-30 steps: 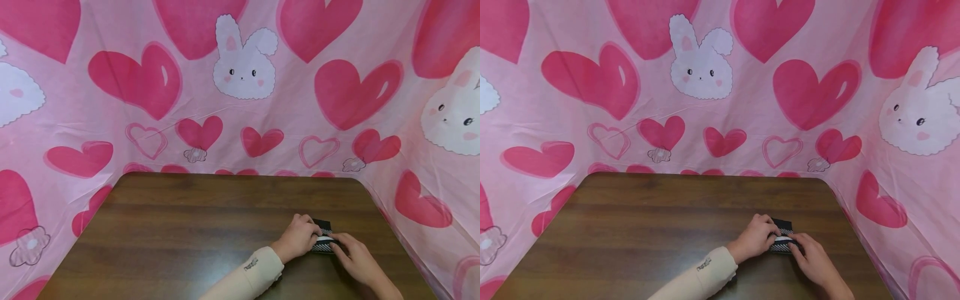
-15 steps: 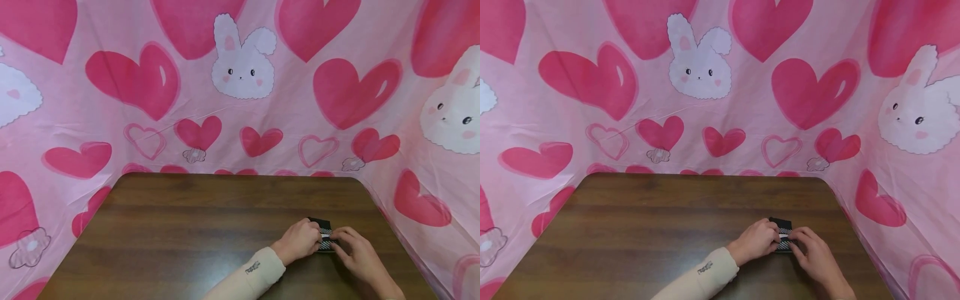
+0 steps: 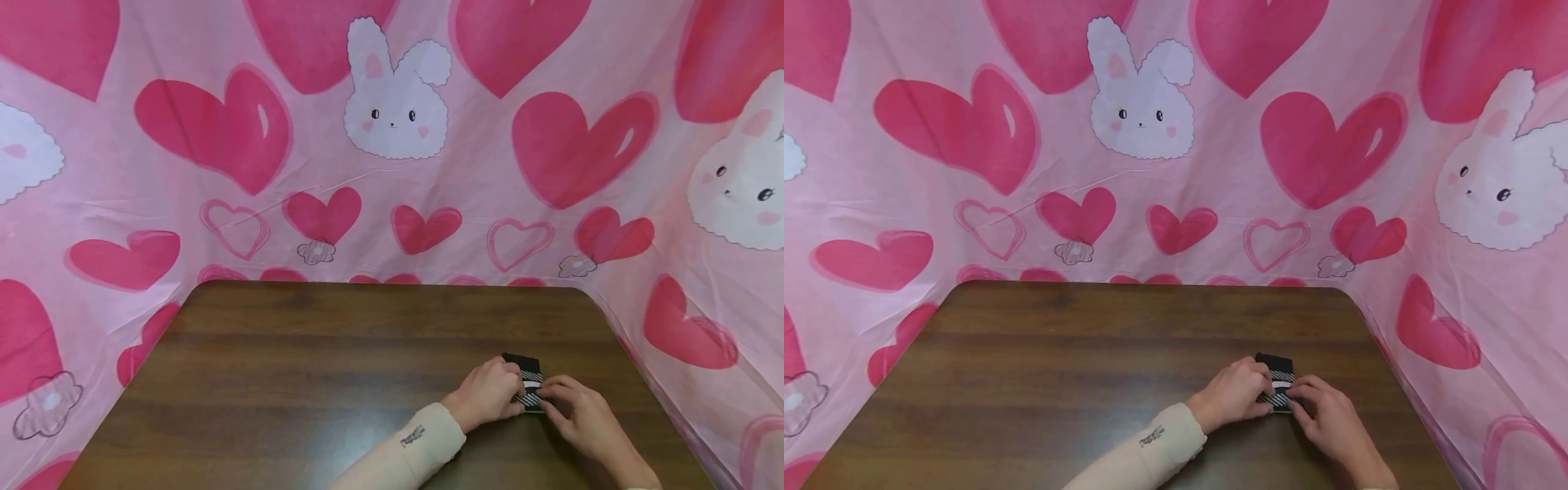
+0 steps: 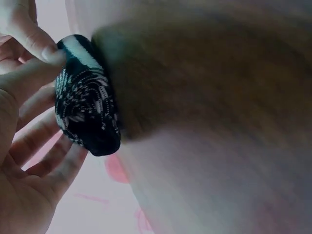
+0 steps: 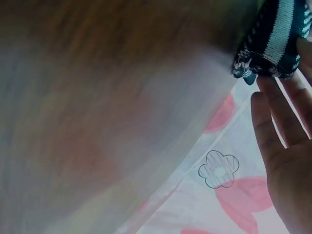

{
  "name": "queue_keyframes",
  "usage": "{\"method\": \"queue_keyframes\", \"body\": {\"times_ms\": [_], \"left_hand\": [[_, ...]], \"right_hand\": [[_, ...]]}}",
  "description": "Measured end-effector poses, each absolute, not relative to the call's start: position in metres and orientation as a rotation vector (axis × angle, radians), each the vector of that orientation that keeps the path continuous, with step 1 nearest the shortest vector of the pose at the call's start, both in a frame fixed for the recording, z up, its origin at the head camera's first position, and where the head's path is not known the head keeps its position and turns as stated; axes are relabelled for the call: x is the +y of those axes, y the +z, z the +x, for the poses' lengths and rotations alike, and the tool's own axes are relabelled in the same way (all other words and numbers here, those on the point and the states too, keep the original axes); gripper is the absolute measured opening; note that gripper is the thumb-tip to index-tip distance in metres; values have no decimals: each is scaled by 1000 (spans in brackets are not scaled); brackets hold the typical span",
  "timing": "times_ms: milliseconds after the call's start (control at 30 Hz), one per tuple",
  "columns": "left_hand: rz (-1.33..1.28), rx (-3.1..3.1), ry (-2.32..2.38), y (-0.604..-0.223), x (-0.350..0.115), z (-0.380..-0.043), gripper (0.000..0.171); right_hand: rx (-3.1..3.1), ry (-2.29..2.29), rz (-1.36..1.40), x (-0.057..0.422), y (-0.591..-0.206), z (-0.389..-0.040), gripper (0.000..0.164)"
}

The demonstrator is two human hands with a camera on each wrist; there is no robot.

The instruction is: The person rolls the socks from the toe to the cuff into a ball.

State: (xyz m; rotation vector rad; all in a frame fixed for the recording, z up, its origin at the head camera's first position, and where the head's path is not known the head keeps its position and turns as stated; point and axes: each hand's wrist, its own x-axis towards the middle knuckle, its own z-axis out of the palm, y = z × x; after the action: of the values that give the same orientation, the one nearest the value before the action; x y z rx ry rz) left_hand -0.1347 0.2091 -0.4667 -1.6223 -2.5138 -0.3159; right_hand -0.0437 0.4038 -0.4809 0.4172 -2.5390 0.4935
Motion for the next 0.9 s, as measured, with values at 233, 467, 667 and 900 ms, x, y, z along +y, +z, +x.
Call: {"method": "queue_keyframes", "body": {"times_ms": [233,467,667,900], "left_hand": [[-1586,-2519,-102,-470,213,-132,61],[-1563,-2576,-256,-471,212,-136,54],[-1616,-2706,-521,-466,208,-147,41],[-1532,-2874,-961,-467,203,-154,28]], "right_hand": [[-2582,536,464,402,-481,-45,52],[-2624,538,475,397,-479,-46,62],[-2658,567,421,395,-478,-45,62],[-2686,700,307,395,-476,-38,45]]}}
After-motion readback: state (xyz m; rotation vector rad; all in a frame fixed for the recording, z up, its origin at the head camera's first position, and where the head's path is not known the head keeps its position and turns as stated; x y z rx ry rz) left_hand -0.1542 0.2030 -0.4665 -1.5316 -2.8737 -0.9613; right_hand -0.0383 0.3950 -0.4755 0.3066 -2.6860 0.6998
